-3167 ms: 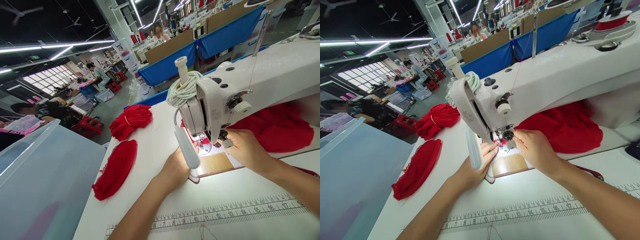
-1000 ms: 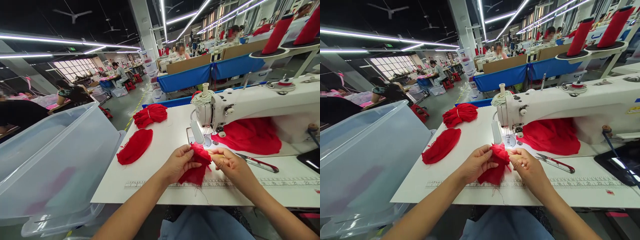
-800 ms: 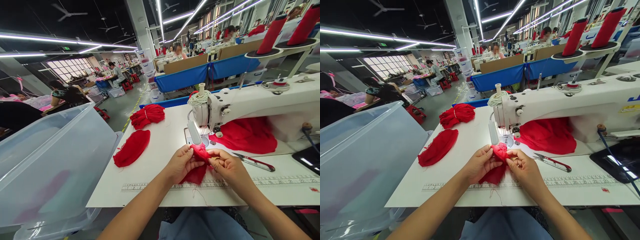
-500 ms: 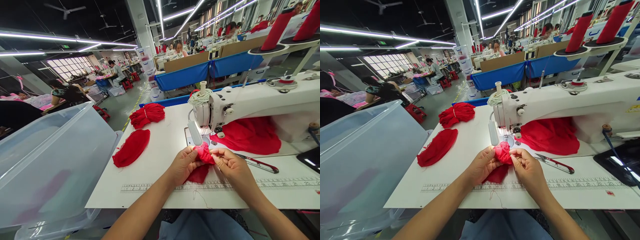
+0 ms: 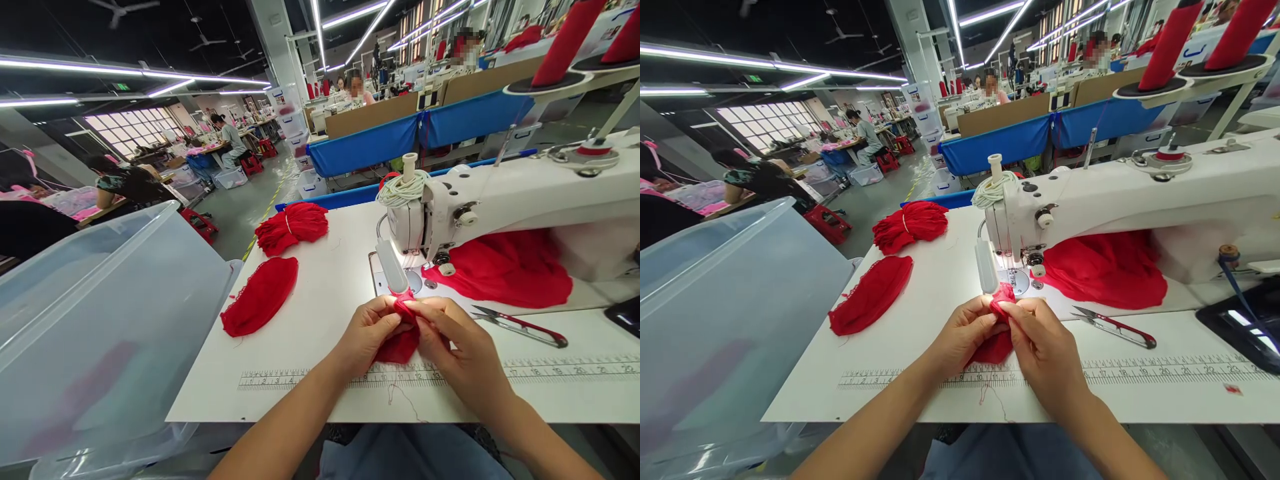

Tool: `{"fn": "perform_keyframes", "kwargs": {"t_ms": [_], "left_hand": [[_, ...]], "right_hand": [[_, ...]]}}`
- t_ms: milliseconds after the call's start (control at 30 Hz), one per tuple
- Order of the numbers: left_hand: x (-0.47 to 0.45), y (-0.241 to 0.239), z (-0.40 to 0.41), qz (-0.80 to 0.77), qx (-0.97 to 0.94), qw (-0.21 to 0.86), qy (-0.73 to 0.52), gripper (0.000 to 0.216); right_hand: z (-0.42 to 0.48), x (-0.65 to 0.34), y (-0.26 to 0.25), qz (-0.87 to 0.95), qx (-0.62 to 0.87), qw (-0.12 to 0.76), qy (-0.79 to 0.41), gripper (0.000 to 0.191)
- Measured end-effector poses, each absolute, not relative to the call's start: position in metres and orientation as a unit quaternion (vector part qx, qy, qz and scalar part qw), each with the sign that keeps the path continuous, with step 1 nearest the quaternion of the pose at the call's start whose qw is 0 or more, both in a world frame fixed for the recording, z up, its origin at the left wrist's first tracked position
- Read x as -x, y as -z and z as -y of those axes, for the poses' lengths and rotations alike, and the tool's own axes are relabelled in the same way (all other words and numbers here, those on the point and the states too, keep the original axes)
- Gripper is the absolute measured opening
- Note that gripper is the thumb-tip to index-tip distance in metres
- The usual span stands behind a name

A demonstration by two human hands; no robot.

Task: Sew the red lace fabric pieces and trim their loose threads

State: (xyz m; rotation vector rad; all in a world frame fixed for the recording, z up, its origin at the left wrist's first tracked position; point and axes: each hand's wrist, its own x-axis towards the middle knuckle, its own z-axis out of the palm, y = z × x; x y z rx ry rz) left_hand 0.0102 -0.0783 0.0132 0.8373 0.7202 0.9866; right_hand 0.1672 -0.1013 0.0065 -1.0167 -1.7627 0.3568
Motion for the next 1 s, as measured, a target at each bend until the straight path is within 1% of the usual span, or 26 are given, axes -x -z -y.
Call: {"fn": "perform_keyframes", "kwargs": {"t_ms": [100, 200, 267, 300, 333, 400, 467, 533, 600, 700, 767, 867, 1000], "left_hand": [[-0.011, -0.014, 0.079, -0.327, -0.379, 0.741, -0.448, 0.025], [-0.011, -0.015, 0.077, -0.325, -0.362, 0.743, -0.46, 0.026], [-0.009, -0.016, 0.075, -0.325, -0.337, 0.751, -0.465, 0.027], [-0.009, -0.016, 0.074, -0.326, -0.317, 0.758, -0.467, 0.027], [-0.008, -0.017, 0.073, -0.327, -0.294, 0.766, -0.469, 0.026], [-0.006, -0.018, 0.071, -0.33, -0.248, 0.779, -0.471, 0.023], [-0.004, -0.019, 0.069, -0.333, -0.216, 0.786, -0.474, 0.018], [-0.004, -0.021, 0.069, -0.328, -0.201, 0.792, -0.473, 0.02], [-0.004, -0.022, 0.07, -0.313, -0.214, 0.797, -0.471, 0.024], [-0.005, -0.021, 0.071, -0.309, -0.256, 0.798, -0.449, 0.032], [-0.006, -0.019, 0.072, -0.318, -0.252, 0.798, -0.446, 0.028], [-0.005, -0.018, 0.071, -0.329, -0.208, 0.785, -0.482, 0.02], [-0.003, -0.02, 0.069, -0.348, -0.178, 0.791, -0.472, 0.024]], "right_hand": [[0.102, -0.167, 0.0, 0.756, 0.426, 0.487, -0.101, 0.039], [0.101, -0.168, -0.002, 0.743, 0.423, 0.503, -0.13, 0.031], [0.1, -0.17, -0.006, 0.704, 0.46, 0.51, -0.179, 0.022], [0.1, -0.171, -0.007, 0.68, 0.491, 0.503, -0.208, 0.021], [0.099, -0.173, -0.008, 0.656, 0.524, 0.487, -0.241, 0.023], [0.098, -0.176, -0.006, 0.614, 0.562, 0.445, -0.33, 0.034], [0.097, -0.178, -0.002, 0.578, 0.552, 0.42, -0.43, 0.044], [0.097, -0.177, 0.0, 0.557, 0.525, 0.418, -0.489, 0.045], [0.098, -0.174, 0.0, 0.556, 0.51, 0.435, -0.491, 0.038], [0.099, -0.166, -0.005, 0.551, 0.518, 0.474, -0.45, 0.029], [0.1, -0.162, -0.01, 0.544, 0.531, 0.489, -0.429, 0.029], [0.099, -0.157, -0.013, 0.545, 0.551, 0.476, -0.415, 0.032], [0.098, -0.151, -0.012, 0.536, 0.554, 0.469, -0.431, 0.036]]}}
